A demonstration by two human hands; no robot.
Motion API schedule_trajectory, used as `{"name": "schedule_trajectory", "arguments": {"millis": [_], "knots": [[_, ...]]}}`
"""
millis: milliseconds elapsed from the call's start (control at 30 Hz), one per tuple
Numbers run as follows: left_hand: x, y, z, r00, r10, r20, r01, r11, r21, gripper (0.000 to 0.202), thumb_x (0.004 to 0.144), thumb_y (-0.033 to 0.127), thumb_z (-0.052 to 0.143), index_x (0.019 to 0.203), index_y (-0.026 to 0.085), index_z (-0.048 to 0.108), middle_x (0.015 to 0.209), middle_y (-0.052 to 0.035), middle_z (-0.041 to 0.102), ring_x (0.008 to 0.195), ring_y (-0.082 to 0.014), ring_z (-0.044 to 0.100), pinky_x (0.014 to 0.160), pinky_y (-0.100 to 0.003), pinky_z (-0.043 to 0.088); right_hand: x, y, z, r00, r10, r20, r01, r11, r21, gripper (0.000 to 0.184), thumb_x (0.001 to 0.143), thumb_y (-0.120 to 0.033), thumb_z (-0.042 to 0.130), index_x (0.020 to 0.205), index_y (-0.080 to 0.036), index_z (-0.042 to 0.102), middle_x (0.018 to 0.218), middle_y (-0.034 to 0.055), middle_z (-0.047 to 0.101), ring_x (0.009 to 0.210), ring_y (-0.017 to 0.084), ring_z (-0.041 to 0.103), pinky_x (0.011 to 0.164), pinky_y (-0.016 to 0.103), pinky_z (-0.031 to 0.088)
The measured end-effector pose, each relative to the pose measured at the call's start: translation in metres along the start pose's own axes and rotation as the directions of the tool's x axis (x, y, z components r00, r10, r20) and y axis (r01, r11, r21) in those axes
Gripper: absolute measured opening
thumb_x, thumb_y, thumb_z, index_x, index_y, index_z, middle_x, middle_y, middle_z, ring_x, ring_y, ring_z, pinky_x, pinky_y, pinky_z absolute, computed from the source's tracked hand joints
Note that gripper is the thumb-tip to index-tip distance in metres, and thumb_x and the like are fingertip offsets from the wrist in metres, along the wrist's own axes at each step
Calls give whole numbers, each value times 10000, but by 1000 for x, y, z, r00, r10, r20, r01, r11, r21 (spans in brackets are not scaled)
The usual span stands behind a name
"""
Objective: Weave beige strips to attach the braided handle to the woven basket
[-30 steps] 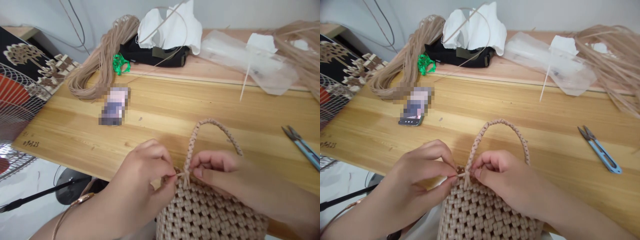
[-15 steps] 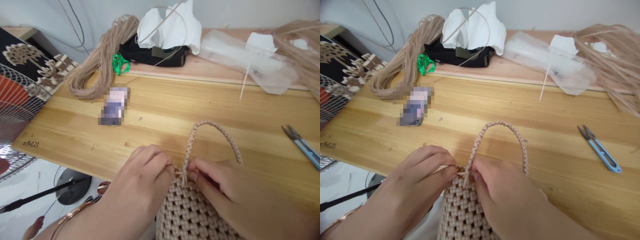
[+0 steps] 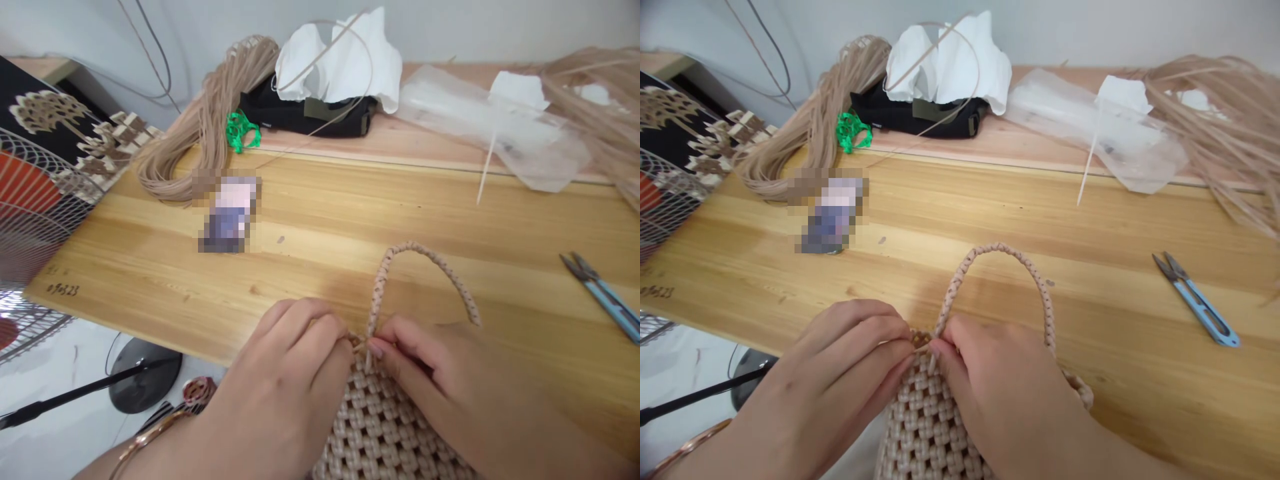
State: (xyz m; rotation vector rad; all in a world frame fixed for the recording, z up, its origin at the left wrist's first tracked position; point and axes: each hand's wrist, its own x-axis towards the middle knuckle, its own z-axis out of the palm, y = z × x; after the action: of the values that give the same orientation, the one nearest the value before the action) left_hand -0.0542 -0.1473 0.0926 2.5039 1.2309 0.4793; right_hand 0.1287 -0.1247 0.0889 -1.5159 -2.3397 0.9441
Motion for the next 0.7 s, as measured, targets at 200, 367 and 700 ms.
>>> {"name": "schedule_trajectory", "arguments": {"millis": [200, 367, 700], "knots": [[-4, 1, 4, 1000, -13, -16, 12, 999, -46, 136, 846, 71, 504, 925, 134, 595, 922, -53, 590, 927, -207, 508, 839, -358, 454, -2, 0, -2, 1000, -24, 13, 25, 996, -86, 295, 886, -241, 418, 624, -223, 551, 544, -16, 639, 451, 157, 571, 409, 251, 339], [-4, 4, 8, 996, -23, -92, 20, 999, -34, 148, 860, 83, 489, 932, 140, 605, 921, -48, 624, 910, -193, 551, 825, -340, 489, -3, -2, -6, 997, -67, 29, 71, 989, -132, 314, 883, -223, 393, 614, -221, 554, 526, -5, 626, 399, 156, 542, 382, 253, 307], [-6, 23, 6, 979, -115, -167, 110, 993, -40, 206, 894, 94, 436, 939, 159, 626, 925, -37, 694, 870, -165, 629, 769, -306, 546, 10, 0, -21, 976, -27, 217, 21, 999, 30, 277, 854, -184, 499, 584, -208, 555, 474, -57, 524, 441, 87, 463, 437, 220, 276]]}}
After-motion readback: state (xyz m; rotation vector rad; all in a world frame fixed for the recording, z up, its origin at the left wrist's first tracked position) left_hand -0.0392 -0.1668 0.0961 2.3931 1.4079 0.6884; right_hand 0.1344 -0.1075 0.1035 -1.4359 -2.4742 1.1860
